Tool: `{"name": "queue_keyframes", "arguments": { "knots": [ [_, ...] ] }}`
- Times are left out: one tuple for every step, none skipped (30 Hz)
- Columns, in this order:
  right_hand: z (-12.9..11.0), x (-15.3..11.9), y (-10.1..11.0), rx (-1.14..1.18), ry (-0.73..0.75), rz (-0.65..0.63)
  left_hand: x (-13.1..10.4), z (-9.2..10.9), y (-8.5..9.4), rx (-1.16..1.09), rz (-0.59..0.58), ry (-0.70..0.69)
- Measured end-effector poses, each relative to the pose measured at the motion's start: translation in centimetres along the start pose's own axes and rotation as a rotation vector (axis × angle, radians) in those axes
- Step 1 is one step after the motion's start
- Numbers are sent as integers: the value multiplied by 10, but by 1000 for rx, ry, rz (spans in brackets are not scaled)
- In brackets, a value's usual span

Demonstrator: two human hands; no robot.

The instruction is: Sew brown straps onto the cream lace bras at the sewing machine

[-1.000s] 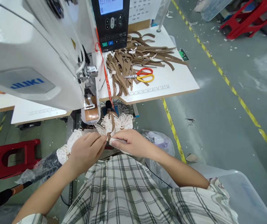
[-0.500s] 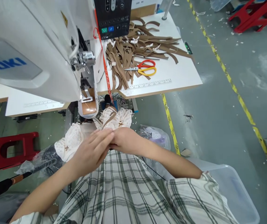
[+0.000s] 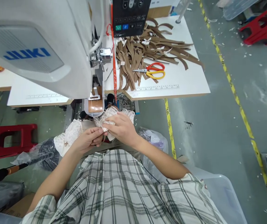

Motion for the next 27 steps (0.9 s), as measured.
{"name": "queue_keyframes", "arguments": {
  "knots": [
    [-1, -1, 5, 12, -31, 71, 0, 3, 3, 42, 44, -61],
    [-3, -3, 9, 24, -60, 139, 0, 7, 6, 103, 103, -131],
    [-4, -4, 12, 38, -89, 189, -2, 12, 9, 177, 160, -191],
    [-5, -5, 13, 49, -117, 207, -5, 16, 10, 255, 206, -232],
    [-6, -6, 11, 57, -141, 195, -7, 19, 11, 327, 241, -256],
    [-6, -5, 8, 60, -162, 158, -9, 22, 11, 384, 270, -270],
    [-6, -4, 4, 60, -181, 115, -12, 24, 11, 421, 294, -285],
    [-6, -3, 0, 57, -199, 83, -13, 25, 11, 444, 318, -303],
    [-6, -2, -2, 50, -210, 67, -15, 27, 12, 462, 337, -321],
    [-6, 0, -3, 43, -215, 62, -16, 27, 12, 472, 350, -334],
    [-7, 2, -4, 39, -214, 65, -16, 27, 13, 478, 355, -337],
    [-8, 2, -4, 39, -210, 72, -15, 26, 13, 482, 358, -333],
    [-9, 3, -5, 43, -203, 77, -15, 25, 14, 487, 361, -326],
    [-11, 3, -7, 52, -196, 77, -13, 24, 14, 492, 367, -317],
    [-12, 2, -9, 62, -189, 70, -12, 24, 15, 500, 371, -312],
    [-13, 2, -12, 73, -180, 51, -11, 24, 16, 516, 380, -311],
    [-13, 1, -16, 82, -157, 20, -9, 25, 17, 541, 391, -309],
    [-11, 2, -18, 88, -123, -22, -8, 27, 19, 567, 405, -306],
    [-5, 4, -19, 85, -81, -67, -7, 29, 20, 589, 415, -296],
    [5, 8, -15, 70, -52, -94, -6, 30, 22, 605, 423, -285],
    [22, 15, -5, 34, -49, -90, -6, 32, 25, 615, 430, -276],
    [46, 23, 10, -25, -77, -53, -7, 34, 27, 619, 434, -269],
    [75, 33, 33, -110, -155, 30, -9, 36, 28, 622, 433, -267],
    [106, 44, 61, -221, -254, 132, -11, 38, 29, 628, 429, -268],
    [136, 55, 88, -342, -354, 200, -13, 39, 30, 631, 424, -266],
    [164, 67, 108, -460, -429, 171, -14, 39, 30, 623, 420, -266],
    [190, 80, 123, -565, -498, 62, -16, 39, 30, 598, 412, -263]
  ]
}}
Point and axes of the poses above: each hand's wrist, its own x-axis towards the middle knuckle, its own y-axis out of the back of the hand, z = x × y, the point moved 7 cm from there along x, towards the middle knuckle, and after that the axes turned 2 degrees about x, right-handed, at the moved point
